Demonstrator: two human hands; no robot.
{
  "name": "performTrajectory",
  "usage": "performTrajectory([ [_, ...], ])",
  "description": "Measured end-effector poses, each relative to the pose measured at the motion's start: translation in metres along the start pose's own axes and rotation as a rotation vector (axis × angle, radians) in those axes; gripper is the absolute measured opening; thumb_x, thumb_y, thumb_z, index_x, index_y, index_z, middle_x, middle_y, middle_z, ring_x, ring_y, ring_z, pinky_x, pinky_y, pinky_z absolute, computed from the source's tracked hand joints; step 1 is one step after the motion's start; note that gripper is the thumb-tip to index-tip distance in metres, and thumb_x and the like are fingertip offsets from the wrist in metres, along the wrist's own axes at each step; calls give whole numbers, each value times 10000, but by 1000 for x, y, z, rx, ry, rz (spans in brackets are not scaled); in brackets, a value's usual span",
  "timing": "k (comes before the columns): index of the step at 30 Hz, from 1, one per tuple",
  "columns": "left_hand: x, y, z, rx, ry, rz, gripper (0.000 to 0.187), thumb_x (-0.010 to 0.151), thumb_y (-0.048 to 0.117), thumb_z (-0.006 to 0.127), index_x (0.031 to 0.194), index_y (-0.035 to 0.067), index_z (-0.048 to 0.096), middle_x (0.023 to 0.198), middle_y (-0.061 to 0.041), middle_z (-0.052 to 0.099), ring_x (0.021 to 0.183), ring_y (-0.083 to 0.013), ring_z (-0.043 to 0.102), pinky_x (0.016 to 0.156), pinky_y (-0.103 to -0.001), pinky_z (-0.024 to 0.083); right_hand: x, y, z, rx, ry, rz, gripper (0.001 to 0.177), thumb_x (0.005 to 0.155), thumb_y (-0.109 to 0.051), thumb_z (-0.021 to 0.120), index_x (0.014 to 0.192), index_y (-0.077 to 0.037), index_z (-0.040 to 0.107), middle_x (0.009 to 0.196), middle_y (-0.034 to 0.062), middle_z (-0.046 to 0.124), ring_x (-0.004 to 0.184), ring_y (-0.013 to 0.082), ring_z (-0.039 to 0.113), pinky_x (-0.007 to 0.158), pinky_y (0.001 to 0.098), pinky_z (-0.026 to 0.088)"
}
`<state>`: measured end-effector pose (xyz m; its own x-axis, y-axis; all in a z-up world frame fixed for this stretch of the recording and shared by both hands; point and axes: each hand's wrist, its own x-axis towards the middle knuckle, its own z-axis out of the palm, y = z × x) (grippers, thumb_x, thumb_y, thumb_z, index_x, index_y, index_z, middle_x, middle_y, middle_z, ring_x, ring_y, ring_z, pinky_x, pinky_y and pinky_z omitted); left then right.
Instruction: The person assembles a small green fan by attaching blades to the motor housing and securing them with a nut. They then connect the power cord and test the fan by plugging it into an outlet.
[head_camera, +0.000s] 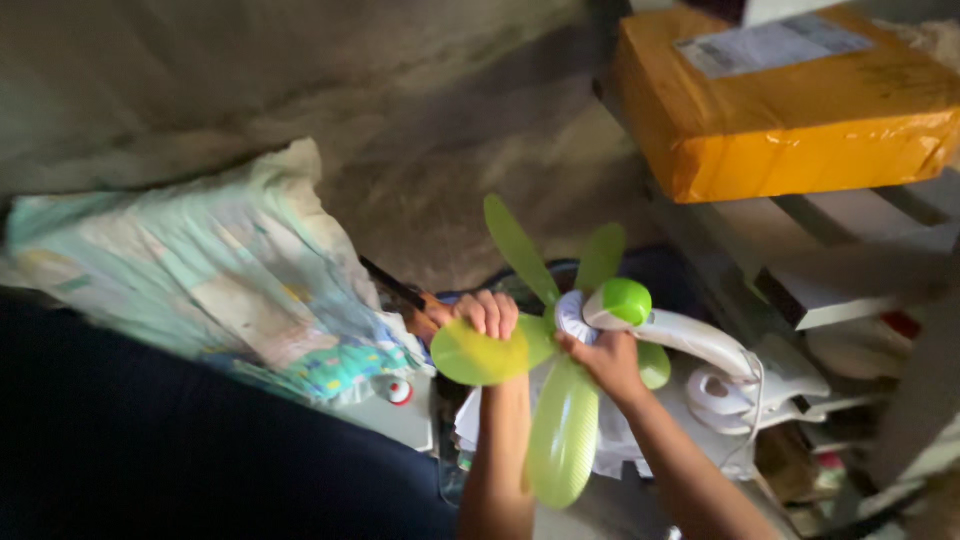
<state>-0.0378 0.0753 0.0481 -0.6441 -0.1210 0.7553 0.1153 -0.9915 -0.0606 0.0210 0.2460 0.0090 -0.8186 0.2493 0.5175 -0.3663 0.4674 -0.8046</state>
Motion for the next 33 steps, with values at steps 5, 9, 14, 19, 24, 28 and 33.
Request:
performTrajectory([
  [5, 23, 4, 11, -39, 12, -119, 695, 1119, 581, 330, 673, 68, 472, 639, -77, 469, 540, -188, 416, 538, -277, 354, 11, -10, 8, 218, 71, -36, 628, 734, -255, 856, 1215, 65, 612, 1120, 137, 684, 1007, 230, 666, 916, 362, 534],
  [9, 11, -3, 10, -45, 119, -135, 667, 1104, 552, 341, 662, 63, 449, 629, -78, 442, 529, -187, 392, 538, -274, 355, 3, -7, 5, 159, 128, 77, 651, 706, -229, 864, 1228, 63, 607, 1114, 129, 687, 986, 195, 653, 885, 341, 537],
  [14, 20, -5, 16, -33, 104, -117, 643, 1129, 505, 334, 672, 66, 443, 630, -69, 438, 523, -176, 393, 518, -267, 346, 7, -1, 11, 281, 154, 1, 721, 717, -238, 871, 1285, 80, 559, 1191, 146, 635, 1079, 211, 627, 967, 349, 509],
  [19, 33, 10, 23, -52, 122, -250, 656, 1113, 527, 281, 655, 87, 445, 604, -51, 438, 526, -186, 402, 557, -302, 344, 3, 8, 7, 187, 97, -53, 777, 700, -271, 870, 1324, 66, 553, 1245, 150, 630, 1139, 237, 624, 1007, 363, 493],
  [24, 36, 9, 22, -149, 96, -240, 665, 1144, 536, 274, 679, 96, 454, 603, -45, 434, 524, -178, 412, 567, -307, 353, 1, 15, -1, 212, 71, -63, 832, 714, -334, 874, 1362, 59, 530, 1293, 153, 606, 1192, 243, 595, 1039, 369, 464],
  [28, 48, 17, 24, -233, 236, -291, 697, 1099, 596, 280, 642, 101, 458, 592, -34, 428, 517, -165, 409, 550, -301, 356, 4, 14, 1, 271, 53, -26, 892, 695, -363, 895, 1385, 53, 513, 1293, 150, 597, 1187, 236, 593, 1041, 370, 469],
  [33, 68, 57, 20, -273, 48, -213, 663, 1140, 563, 293, 675, 123, 466, 620, -22, 429, 546, -163, 415, 596, -335, 373, 7, 8, -4, 279, 11, -52, 903, 710, -375, 884, 1407, 38, 487, 1339, 137, 582, 1228, 231, 572, 1065, 360, 442],
])
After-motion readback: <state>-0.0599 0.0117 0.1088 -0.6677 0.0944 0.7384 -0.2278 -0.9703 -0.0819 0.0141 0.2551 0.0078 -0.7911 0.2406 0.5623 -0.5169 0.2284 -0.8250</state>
